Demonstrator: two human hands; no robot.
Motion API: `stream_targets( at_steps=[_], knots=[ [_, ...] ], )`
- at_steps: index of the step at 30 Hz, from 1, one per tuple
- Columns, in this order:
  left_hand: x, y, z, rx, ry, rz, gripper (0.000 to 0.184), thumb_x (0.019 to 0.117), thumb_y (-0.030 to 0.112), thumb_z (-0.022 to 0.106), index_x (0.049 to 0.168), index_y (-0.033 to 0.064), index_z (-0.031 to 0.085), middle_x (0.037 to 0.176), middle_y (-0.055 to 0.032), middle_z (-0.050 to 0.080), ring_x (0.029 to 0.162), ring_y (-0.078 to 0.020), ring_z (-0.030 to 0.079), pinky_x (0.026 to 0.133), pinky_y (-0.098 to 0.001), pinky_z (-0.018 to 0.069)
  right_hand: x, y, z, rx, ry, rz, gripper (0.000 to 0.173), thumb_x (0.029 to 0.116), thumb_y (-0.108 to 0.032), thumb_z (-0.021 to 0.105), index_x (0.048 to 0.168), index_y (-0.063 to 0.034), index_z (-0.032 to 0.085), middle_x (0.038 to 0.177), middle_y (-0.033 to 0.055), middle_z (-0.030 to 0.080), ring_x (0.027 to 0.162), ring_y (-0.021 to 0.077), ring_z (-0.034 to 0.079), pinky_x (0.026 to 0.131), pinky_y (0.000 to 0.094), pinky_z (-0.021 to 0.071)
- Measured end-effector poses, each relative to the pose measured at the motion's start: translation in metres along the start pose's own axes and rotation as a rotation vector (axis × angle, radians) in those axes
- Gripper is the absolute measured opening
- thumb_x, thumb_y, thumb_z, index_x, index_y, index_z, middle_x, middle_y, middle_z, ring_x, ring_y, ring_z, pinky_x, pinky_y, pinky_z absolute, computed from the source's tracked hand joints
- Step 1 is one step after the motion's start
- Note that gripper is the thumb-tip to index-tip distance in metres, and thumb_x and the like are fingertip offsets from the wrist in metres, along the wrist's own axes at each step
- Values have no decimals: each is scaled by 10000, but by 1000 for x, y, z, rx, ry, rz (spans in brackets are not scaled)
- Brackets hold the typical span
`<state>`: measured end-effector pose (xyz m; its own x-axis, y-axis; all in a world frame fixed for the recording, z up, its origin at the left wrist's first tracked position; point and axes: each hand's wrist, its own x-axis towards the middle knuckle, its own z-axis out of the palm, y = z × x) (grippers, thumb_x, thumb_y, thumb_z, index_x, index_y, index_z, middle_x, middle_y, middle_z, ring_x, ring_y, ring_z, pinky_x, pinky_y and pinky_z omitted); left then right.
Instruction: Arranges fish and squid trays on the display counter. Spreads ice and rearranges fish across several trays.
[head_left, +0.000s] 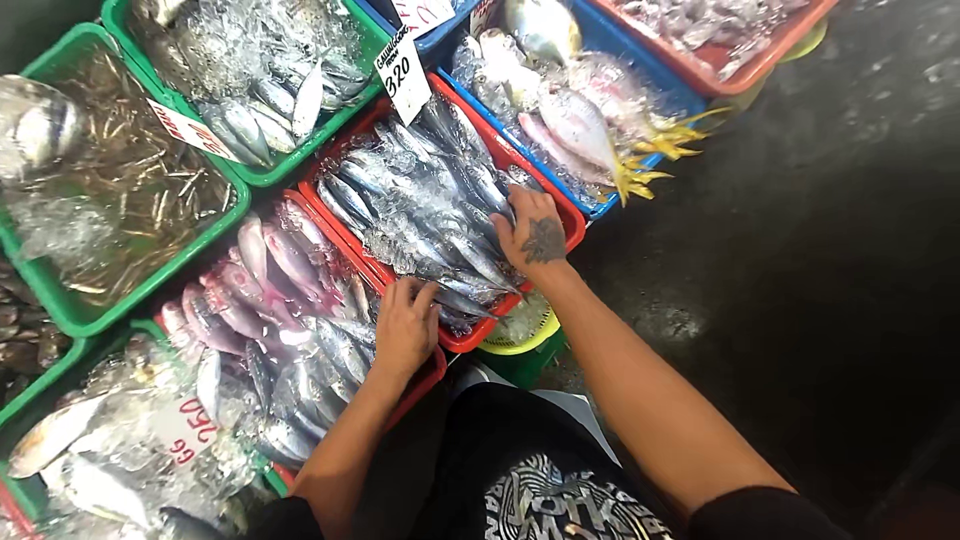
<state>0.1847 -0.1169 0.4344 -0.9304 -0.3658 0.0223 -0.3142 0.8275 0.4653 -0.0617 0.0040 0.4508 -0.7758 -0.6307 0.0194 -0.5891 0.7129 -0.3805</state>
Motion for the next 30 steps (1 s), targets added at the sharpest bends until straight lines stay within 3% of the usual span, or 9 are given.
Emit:
stream_targets(
  at_steps=[4,8,14,18,20,22,24,26,30],
  knots=[
    [-3,8,-9,72,-62,-108,418,929,339,668,1344,290,668,1254,-126,633,1181,-369,577,934,-546,503,16,-1,6,5,-52,52,409,951,-220,681,1326,-63,636,1193,214,666,1152,386,640,977,547,534],
    [10,16,-8,-11,36,-87,377,962,340,636,1327,255,680,1252,-146,622,1155,-376,575,932,-573,485,1,13,-11,97,-103,112,349,911,-147,701,1246,-54,677,1095,166,716,1042,348,689,912,564,558],
    [116,34,2,-73,4,45,366,983,172,615,1346,190,657,1310,-136,625,1207,-366,583,941,-561,514,-21,12,-13,90,-161,214,408,818,-152,777,1189,-38,652,1072,224,675,991,418,669,803,647,545],
    [184,24,0,-78,-36,22,383,980,117,604,1362,131,640,1353,-162,610,1267,-380,572,981,-571,520,-25,21,-35,554,-347,416,307,842,-104,765,1129,-26,687,911,148,696,768,272,664,671,500,561],
    [210,16,-6,-17,2,24,415,959,66,601,1365,144,642,1359,-149,610,1258,-385,568,975,-572,518,-28,23,-38,679,-450,398,257,860,-58,744,1109,-16,696,884,132,698,755,234,659,697,458,563],
    [236,5,-11,88,-31,10,468,925,28,602,1367,174,644,1401,-113,590,1290,-385,536,956,-590,505,-30,22,-32,525,-495,320,257,852,-112,757,1096,-45,716,870,115,703,786,243,673,742,497,567],
    [260,-9,-13,198,-115,38,502,860,15,653,1326,200,675,1417,-76,589,1323,-371,511,951,-605,488,-33,16,-24,293,-497,271,306,860,-212,728,1129,-65,721,974,144,720,936,310,688,852,585,547],
    [280,-16,-20,296,-220,90,463,834,64,720,1274,207,715,1381,-66,617,1306,-356,528,958,-617,473,-40,12,-19,182,-419,238,342,879,-252,710,1166,-66,711,1073,163,709,1046,338,673,928,579,534],
    [298,-20,-31,395,-323,217,331,830,93,770,1146,189,745,1263,-54,682,1230,-323,591,970,-621,454,-51,20,-16,251,-267,202,376,896,-309,738,1187,-74,703,1094,140,694,977,285,672,875,494,562]
  ],
)
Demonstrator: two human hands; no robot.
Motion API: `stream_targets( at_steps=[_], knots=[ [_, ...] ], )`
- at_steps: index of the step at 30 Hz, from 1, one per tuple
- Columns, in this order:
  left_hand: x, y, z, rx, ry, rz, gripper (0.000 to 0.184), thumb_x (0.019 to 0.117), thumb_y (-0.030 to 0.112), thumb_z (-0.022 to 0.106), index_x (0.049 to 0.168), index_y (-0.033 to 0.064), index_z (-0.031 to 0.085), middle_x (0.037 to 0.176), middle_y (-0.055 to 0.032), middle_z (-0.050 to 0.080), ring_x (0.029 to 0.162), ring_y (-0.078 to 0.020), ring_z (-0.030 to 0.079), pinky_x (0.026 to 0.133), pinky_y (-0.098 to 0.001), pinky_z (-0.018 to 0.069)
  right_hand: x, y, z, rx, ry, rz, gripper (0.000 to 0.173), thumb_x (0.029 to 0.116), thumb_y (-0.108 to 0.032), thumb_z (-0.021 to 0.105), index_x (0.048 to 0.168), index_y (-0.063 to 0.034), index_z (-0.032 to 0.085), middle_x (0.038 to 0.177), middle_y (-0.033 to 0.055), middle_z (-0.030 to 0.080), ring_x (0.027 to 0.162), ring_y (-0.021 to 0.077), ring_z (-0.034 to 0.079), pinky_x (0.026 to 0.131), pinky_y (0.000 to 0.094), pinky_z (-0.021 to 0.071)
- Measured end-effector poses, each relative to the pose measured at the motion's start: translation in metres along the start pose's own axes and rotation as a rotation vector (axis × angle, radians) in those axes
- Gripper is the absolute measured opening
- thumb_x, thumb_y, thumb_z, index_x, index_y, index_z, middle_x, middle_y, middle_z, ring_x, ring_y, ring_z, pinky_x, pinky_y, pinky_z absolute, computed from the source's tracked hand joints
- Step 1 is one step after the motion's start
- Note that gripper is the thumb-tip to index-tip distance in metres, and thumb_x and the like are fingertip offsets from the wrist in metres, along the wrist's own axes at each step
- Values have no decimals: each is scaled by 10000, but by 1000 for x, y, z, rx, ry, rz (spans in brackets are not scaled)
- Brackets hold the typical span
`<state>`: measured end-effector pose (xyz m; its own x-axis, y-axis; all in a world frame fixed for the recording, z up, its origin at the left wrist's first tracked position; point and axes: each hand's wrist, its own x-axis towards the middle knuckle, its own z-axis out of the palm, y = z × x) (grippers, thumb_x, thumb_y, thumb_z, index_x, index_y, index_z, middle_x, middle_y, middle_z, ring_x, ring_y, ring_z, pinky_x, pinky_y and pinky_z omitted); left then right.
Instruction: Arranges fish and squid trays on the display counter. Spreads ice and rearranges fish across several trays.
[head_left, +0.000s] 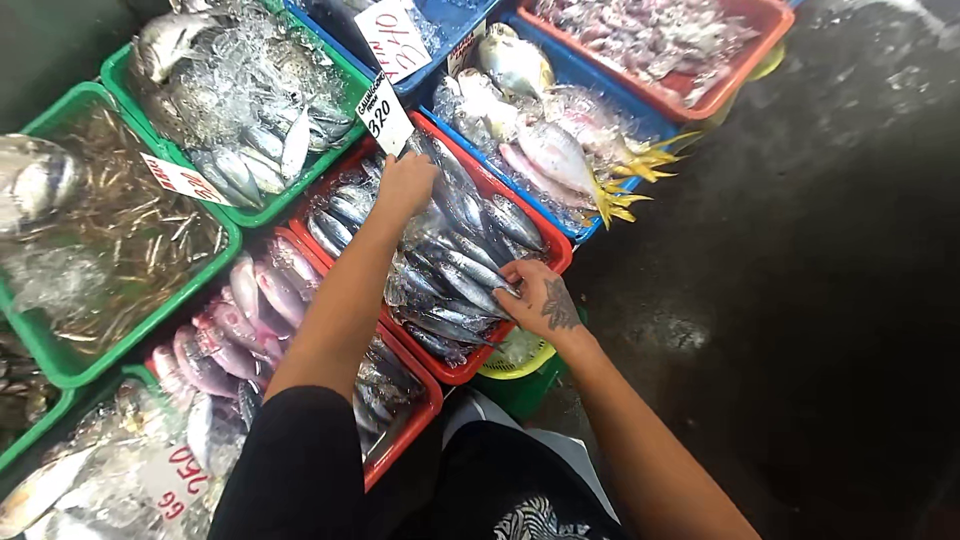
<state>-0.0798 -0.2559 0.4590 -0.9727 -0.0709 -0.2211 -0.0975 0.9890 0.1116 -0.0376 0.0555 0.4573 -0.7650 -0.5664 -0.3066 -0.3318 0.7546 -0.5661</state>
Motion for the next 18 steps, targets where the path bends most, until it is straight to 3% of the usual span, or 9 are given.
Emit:
stream_targets(
  at_steps=[7,11,13,15,18],
  knots=[
    [4,-7,3,14,59,81,209,900,153,751,1106,188,743,1202,-89,672,1181,-344,597,918,-594,479,-1,21,-9,78,190,-9,327,924,-286,719,1170,-71,713,1117,156,661,882,255,671,790,451,587],
    [-9,-10,2,-176,195,112,420,866,149,784,1273,206,700,1267,-138,642,1216,-400,564,948,-620,477,29,22,-14,-21,395,12,380,933,-231,709,1264,-49,671,1187,212,649,1103,380,637,928,556,541],
    [-21,8,-4,-306,222,202,429,864,160,779,1281,228,705,1283,-118,652,1213,-378,577,965,-621,490,46,22,-15,-133,398,-20,430,923,-258,724,1299,-59,661,1229,219,652,1191,412,603,1000,581,500],
    [-33,34,2,-344,114,382,289,893,207,770,1181,231,753,1246,-62,682,1215,-312,604,981,-605,500,53,21,-11,-225,375,-67,377,895,-246,750,1225,-74,694,1179,203,668,1146,415,620,938,597,516],
    [-44,62,23,-277,-26,495,272,890,271,781,1160,302,764,1197,2,694,1199,-275,590,939,-569,489,52,20,-6,-269,316,-60,312,871,-218,735,1142,-66,705,1112,182,696,1102,388,648,911,589,515]
  ],
)
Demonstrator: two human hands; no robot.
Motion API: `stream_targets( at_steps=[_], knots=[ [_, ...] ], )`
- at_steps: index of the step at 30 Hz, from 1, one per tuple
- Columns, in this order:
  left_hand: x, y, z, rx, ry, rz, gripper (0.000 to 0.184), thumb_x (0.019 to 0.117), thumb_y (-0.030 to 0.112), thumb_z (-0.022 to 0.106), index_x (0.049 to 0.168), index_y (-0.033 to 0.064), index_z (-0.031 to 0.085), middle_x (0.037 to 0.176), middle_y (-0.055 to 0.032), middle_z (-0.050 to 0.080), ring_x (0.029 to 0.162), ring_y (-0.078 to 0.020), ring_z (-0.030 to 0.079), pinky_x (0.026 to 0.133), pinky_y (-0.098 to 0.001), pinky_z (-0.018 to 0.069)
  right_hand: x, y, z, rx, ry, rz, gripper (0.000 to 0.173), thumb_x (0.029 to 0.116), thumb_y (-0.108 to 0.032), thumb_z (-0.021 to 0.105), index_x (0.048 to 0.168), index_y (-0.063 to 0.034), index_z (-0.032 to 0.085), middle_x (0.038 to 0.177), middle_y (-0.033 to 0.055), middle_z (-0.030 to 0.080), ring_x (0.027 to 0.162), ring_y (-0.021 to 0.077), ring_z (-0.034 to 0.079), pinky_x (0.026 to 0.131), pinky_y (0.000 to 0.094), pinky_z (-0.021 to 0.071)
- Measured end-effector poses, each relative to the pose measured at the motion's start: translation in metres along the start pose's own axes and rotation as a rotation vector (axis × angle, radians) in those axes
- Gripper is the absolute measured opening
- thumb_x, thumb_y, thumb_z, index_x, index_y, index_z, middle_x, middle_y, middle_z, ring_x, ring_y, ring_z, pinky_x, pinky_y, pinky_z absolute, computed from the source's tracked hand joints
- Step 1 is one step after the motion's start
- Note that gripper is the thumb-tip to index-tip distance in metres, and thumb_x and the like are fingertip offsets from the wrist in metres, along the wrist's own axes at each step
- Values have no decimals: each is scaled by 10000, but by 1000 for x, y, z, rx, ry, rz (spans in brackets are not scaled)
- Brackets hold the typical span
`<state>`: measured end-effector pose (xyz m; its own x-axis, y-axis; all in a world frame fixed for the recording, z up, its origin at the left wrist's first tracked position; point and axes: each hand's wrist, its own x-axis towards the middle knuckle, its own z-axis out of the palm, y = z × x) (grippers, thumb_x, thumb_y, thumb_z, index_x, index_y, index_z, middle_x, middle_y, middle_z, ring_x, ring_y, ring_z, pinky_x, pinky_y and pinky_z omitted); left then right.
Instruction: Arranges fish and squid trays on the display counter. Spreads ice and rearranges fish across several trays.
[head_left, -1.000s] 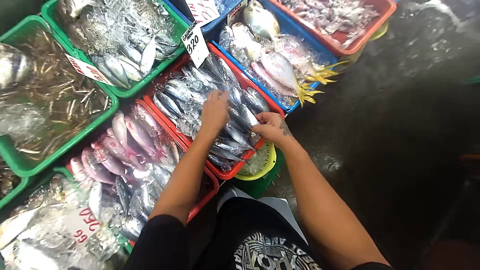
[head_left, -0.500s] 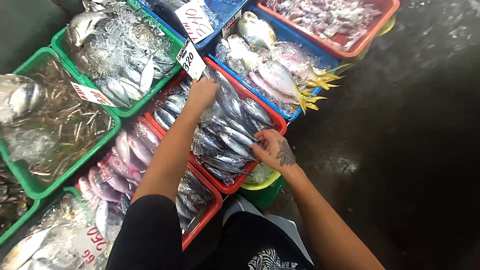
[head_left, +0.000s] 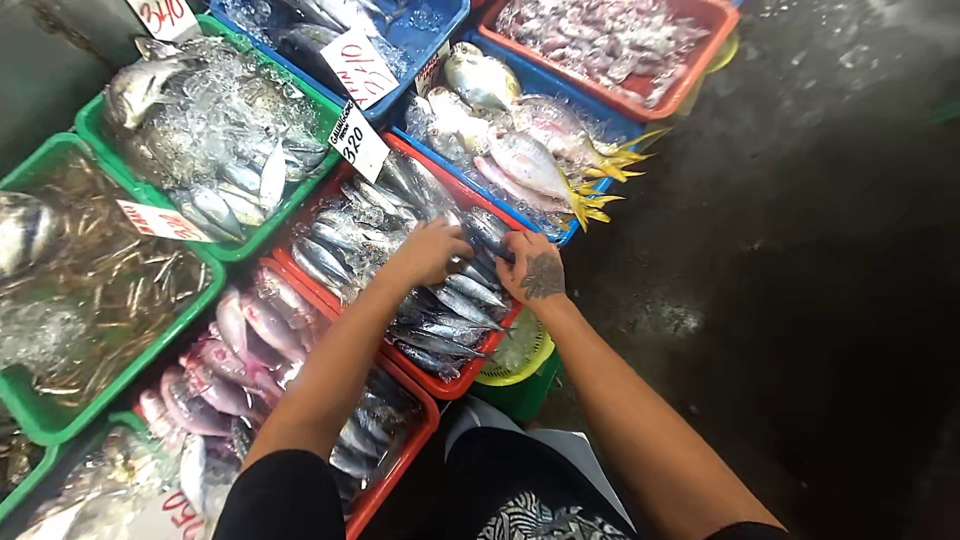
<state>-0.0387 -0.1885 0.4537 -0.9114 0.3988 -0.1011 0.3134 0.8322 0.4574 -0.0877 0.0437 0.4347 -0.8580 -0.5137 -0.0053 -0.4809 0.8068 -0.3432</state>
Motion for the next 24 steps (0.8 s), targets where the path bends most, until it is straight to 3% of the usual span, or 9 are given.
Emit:
stream_targets(
  at_steps=[4,6,9,13,16,18,22,24],
  knots=[
    [0,5,12,23,73,-19,231,898,249,774,1126,285,768,1140,11,698,1149,-267,594,956,-498,499,-8,9,6,53,-37,12,284,847,-195,744,1109,-86,726,1045,141,710,1059,339,666,930,560,526],
    [-2,10,15,27,110,-14,220,899,242,779,1118,260,772,1127,-3,696,1113,-268,598,933,-493,496,-9,7,2,103,-28,42,292,858,-174,777,1132,-89,726,1079,149,703,1087,349,658,948,565,530],
    [-2,12,17,9,81,-16,163,900,256,779,1063,265,782,1128,-10,677,1107,-265,591,904,-511,477,1,0,-10,218,47,29,383,808,-166,798,1174,-88,719,1163,170,666,1105,357,637,921,558,543],
    [0,21,23,25,47,-48,133,896,261,774,1022,301,781,1079,28,689,1077,-232,600,889,-504,465,23,3,-8,113,34,-63,413,921,-188,685,1319,-82,658,1302,204,616,1203,410,580,969,600,498],
    [-2,25,28,24,78,-38,146,892,237,768,1023,301,781,1083,25,684,1065,-229,598,885,-510,455,34,2,-12,106,-39,-55,361,934,-198,671,1278,-85,684,1294,203,605,1197,420,571,918,633,495],
    [-8,21,24,-23,150,-53,177,916,227,748,1085,274,774,1117,4,684,1096,-239,605,909,-518,468,37,7,-16,128,-86,-64,339,922,-200,681,1243,-93,700,1273,195,621,1189,413,581,931,643,488],
    [-8,-15,-3,42,355,-333,340,904,43,650,1192,197,747,1214,-98,683,1159,-336,624,916,-557,542,31,6,-22,98,-88,-45,345,956,-231,659,1279,-116,700,1229,196,638,1157,404,603,928,642,492],
    [-5,-39,-17,118,335,-505,394,882,9,656,1224,190,733,1266,-124,653,1206,-384,585,906,-593,527,21,-7,-22,122,-42,-21,358,955,-232,666,1283,-89,684,1205,227,634,1128,417,618,919,636,508]
  ],
)
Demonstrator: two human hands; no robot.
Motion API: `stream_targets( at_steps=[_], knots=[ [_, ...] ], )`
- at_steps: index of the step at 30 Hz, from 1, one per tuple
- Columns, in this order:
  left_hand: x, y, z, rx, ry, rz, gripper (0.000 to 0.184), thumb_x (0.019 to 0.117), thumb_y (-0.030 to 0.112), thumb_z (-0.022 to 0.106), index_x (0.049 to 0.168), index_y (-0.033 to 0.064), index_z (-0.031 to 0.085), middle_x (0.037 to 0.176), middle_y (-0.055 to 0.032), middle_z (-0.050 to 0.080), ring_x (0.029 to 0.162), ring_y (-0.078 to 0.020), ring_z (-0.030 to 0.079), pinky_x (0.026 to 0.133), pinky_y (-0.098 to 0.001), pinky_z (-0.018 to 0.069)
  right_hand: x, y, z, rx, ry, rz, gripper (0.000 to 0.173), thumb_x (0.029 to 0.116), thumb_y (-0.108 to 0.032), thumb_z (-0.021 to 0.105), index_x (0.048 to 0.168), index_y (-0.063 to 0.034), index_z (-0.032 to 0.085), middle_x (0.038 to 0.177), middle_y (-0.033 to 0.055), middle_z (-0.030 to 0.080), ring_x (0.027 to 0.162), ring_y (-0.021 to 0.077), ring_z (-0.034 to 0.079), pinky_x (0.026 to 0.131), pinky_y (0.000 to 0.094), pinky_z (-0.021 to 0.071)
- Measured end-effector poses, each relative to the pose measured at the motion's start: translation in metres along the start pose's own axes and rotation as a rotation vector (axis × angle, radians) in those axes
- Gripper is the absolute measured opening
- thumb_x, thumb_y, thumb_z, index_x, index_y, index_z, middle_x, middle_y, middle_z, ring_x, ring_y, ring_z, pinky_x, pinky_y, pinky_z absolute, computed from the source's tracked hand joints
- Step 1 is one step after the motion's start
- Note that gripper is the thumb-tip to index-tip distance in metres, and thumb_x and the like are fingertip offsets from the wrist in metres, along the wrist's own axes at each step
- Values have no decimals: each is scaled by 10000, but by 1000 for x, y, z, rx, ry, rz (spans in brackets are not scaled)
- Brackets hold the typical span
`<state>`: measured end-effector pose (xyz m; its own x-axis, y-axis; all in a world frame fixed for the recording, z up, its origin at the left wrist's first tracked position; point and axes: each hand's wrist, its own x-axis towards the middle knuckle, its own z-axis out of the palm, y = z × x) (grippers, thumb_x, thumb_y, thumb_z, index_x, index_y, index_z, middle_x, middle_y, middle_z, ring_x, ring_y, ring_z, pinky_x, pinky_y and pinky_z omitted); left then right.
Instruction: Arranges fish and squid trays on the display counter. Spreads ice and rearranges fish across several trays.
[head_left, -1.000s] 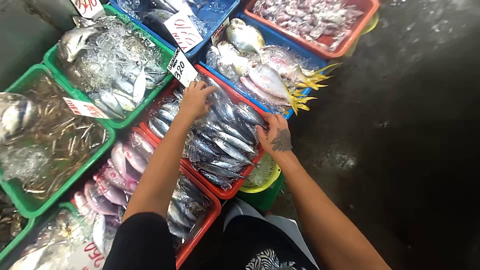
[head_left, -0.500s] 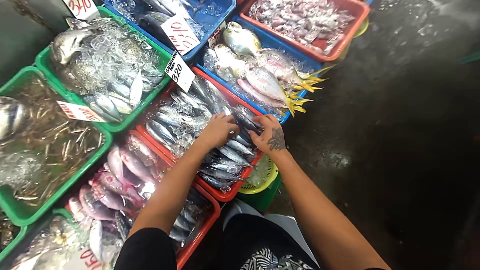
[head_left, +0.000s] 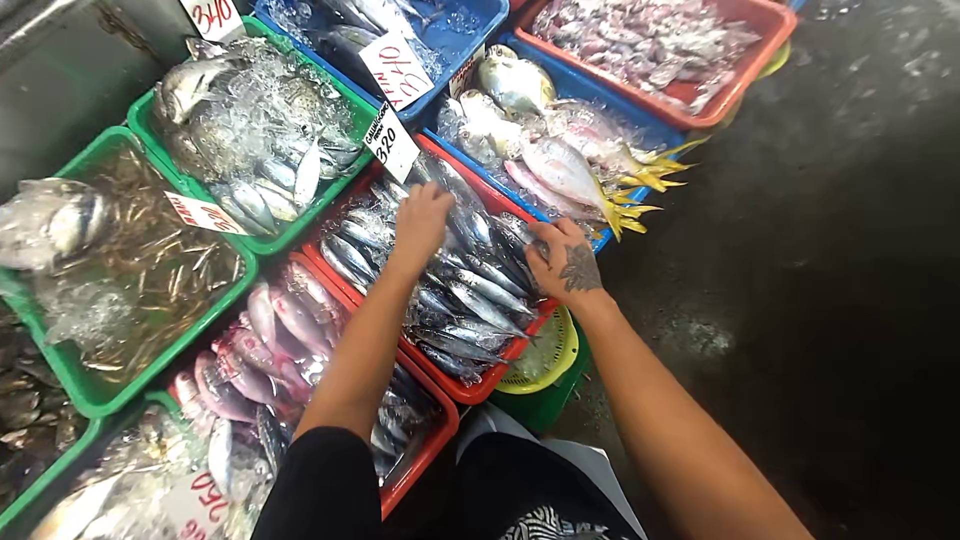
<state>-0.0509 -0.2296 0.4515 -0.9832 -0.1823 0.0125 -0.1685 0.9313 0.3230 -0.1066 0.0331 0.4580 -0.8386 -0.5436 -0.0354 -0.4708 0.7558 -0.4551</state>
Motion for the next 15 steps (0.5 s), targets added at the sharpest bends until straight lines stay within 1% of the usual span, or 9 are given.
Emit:
stream_targets(
  at_steps=[2,3,5,8,9,10,12,13,15],
  knots=[
    [15,-19,-5,106,-80,-82,395,883,43,696,1257,167,712,1327,-122,635,1271,-401,546,967,-635,475,-6,-18,7,47,19,6,364,956,-259,666,1272,-78,680,1198,218,637,1112,398,630,926,602,530],
    [19,-27,-5,139,-114,-80,353,895,79,710,1238,161,713,1323,-101,645,1273,-381,549,988,-636,455,-7,-29,12,66,12,-3,344,957,-267,669,1246,-82,694,1203,203,643,1119,384,632,933,587,535],
    [26,-40,-8,187,-153,7,248,917,127,701,1159,174,730,1251,-50,684,1228,-323,586,1001,-629,427,-4,-51,23,58,-28,-34,317,959,-303,687,1196,-97,728,1199,178,664,1143,370,626,957,581,522],
    [31,-50,-12,198,-204,159,219,909,118,723,1113,197,740,1210,-25,691,1188,-290,610,976,-607,447,7,-77,44,-78,-110,-34,399,972,-425,663,1210,-109,716,1177,175,674,1145,374,627,937,590,514],
    [31,-53,-12,186,-196,198,220,909,119,730,1109,207,752,1214,-21,694,1188,-283,613,986,-590,457,11,-82,50,-114,-110,-32,393,973,-415,662,1194,-94,712,1162,186,674,1138,383,628,919,589,516],
    [30,-56,-12,167,-182,228,220,907,115,734,1102,213,763,1211,-21,695,1183,-279,615,990,-573,462,15,-86,54,-139,-110,-20,362,963,-368,668,1173,-77,713,1151,197,677,1135,390,631,905,587,518],
    [25,-60,-13,151,-135,278,207,909,121,732,1086,221,768,1173,-32,691,1158,-276,618,982,-551,473,24,-96,54,-202,-156,48,320,922,-300,653,1135,-69,711,1140,188,686,1128,374,642,906,562,515],
    [22,-62,-13,157,-114,302,194,922,136,721,1086,228,765,1172,-31,688,1164,-272,615,989,-544,471,28,-100,52,-226,-185,81,322,908,-299,651,1121,-64,710,1134,187,691,1121,369,647,906,561,511],
    [14,-64,-11,166,-58,342,174,939,156,704,1076,244,767,1186,-25,681,1192,-266,601,1026,-535,455,34,-106,47,-204,-237,139,340,912,-324,662,1122,-62,711,1144,188,695,1130,367,650,921,570,511]
  ],
)
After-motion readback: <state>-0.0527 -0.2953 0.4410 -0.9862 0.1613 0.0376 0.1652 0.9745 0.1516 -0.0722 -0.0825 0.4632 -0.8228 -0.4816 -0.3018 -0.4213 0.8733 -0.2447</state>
